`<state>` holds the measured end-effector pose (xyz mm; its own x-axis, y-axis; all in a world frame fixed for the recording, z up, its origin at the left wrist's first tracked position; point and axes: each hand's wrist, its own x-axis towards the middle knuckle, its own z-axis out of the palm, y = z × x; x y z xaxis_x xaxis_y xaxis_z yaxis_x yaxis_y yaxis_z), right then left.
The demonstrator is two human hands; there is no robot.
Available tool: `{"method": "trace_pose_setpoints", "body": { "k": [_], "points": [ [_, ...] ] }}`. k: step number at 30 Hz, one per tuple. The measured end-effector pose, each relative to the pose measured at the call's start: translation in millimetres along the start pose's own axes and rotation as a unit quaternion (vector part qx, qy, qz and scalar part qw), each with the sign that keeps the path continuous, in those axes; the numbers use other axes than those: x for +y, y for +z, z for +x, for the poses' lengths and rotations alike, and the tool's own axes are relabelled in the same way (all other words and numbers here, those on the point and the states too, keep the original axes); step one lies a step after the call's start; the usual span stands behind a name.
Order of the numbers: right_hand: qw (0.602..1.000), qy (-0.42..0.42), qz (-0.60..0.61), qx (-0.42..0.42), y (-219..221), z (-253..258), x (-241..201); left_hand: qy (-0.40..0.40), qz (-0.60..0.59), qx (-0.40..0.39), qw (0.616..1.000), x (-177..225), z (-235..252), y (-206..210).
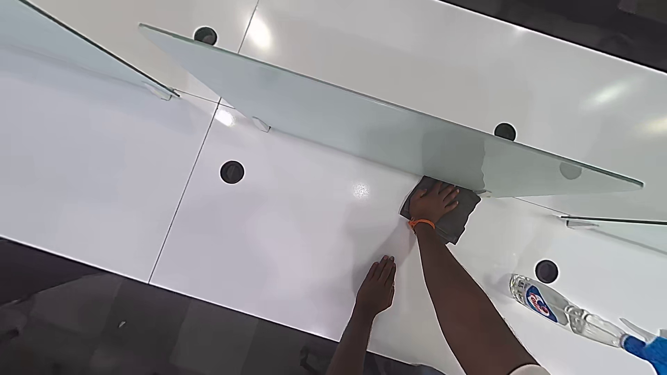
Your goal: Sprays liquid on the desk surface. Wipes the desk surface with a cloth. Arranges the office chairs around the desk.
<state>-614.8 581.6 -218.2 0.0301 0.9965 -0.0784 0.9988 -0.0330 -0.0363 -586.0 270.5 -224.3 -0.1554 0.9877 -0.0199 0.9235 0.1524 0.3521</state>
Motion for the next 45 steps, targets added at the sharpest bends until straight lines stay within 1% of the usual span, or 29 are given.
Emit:
{"method": "trace_pose_setpoints", "body": {
  "k": [2, 3, 4, 6, 8, 9, 10, 11, 12, 14, 15, 17, 19, 21, 23, 26, 29, 31, 33, 36, 38, 40, 43, 45],
  "points": [
    [1.0, -0.003, 0.001, 0.004, 0.6, -0.5, -2.0, -0.002, -0.006, 0.002, 1.0, 0.3, 0.7, 0.6],
    [1.0, -0.019, 0.001, 0.002, 0.6, -6.8, -1.7, -0.003, -0.013, 0.006, 1.0, 1.9, -1.9, 1.6],
    [0.999, -0.053, 0.008, 0.0, 0.6, -17.4, -5.5, -0.003, -0.019, 0.013, 1.0, 0.1, -2.9, 2.5],
    [0.983, -0.173, 0.052, -0.015, -1.9, -58.0, -16.5, 0.0, -0.038, 0.023, 0.999, 1.1, -1.8, 1.2],
    [0.954, -0.282, 0.09, -0.042, 3.2, -111.9, -45.3, -0.016, -0.05, 0.022, 0.998, 2.7, -0.3, -9.5],
    [0.941, -0.319, 0.097, -0.058, 8.4, -130.4, -60.7, -0.034, -0.061, 0.02, 0.997, 3.1, 2.7, -18.5],
    [0.93, -0.346, 0.1, -0.078, 12.3, -143.4, -65.8, -0.053, -0.077, 0.01, 0.996, 6.8, 0.5, -25.5],
    [0.918, -0.372, 0.104, -0.095, 14.4, -145.4, -65.2, -0.051, -0.075, 0.009, 0.996, 6.8, -1.9, -22.8],
    [0.902, -0.405, 0.107, -0.104, 13.6, -136.0, -60.6, -0.033, -0.059, 0.024, 0.997, 3.1, -2.2, -12.4],
    [0.865, -0.477, 0.107, -0.113, 8.3, -106.6, -36.6, 0.003, -0.032, 0.049, 0.998, -3.7, -5.0, 5.1],
    [0.852, -0.5, 0.113, -0.109, 5.3, -89.1, -21.8, 0.01, -0.024, 0.046, 0.999, -5.6, -4.5, 8.7],
    [0.849, -0.506, 0.125, -0.09, -4.3, -57.4, 11.2, 0.011, -0.014, 0.044, 0.999, -7.1, -4.1, 10.1],
    [0.865, -0.482, 0.118, -0.075, -12.5, -29.8, 45.2, 0.01, -0.008, 0.04, 0.999, -6.5, -5.7, 10.0],
    [0.884, -0.455, 0.091, -0.056, -7.6, -2.1, 69.7, 0.011, -0.005, 0.037, 0.999, -7.5, -5.1, 10.4],
    [0.897, -0.432, 0.083, -0.051, -10.7, 9.3, 96.5, 0.012, -0.003, 0.043, 0.999, -8.1, -4.9, 11.0],
    [0.913, -0.398, 0.078, -0.045, -13.7, 3.2, 135.6, 0.015, -0.008, 0.046, 0.999, -8.1, -3.8, 11.1],
    [0.93, -0.363, 0.042, -0.042, -11.4, -29.2, 172.5, 0.012, -0.018, 0.046, 0.999, -8.1, -3.9, 11.4],
    [0.935, -0.353, 0.017, -0.036, -8.0, -62.9, 197.0, 0.011, -0.022, 0.042, 0.999, -7.7, -3.9, 11.8],
    [0.931, -0.362, 0.003, -0.048, -8.3, -105.3, 218.8, 0.008, -0.021, 0.033, 0.999, -7.5, -2.1, 10.6],
    [0.911, -0.403, -0.007, -0.083, -9.6, -181.7, 247.7, -0.005, -0.039, 0.027, 0.999, -5.5, -3.2, 9.1],
    [0.902, -0.417, -0.026, -0.109, -8.4, -213.4, 251.3, -0.011, -0.053, 0.03, 0.998, -4.2, -1.2, 5.4],
    [0.901, -0.414, -0.039, -0.121, -7.3, -227.7, 239.6, -0.01, -0.064, 0.043, 0.997, -2.1, -4.4, 3.1],
    [0.899, -0.418, -0.035, -0.126, -7.8, -217.5, 192.3, -0.012, -0.084, 0.07, 0.994, -3.1, -7.2, 3.9],
    [0.893, -0.422, -0.044, -0.147, -12.4, -202.8, 154.3, -0.015, -0.099, 0.08, 0.992, -3.3, -8.5, 4.2]
  ]
}}
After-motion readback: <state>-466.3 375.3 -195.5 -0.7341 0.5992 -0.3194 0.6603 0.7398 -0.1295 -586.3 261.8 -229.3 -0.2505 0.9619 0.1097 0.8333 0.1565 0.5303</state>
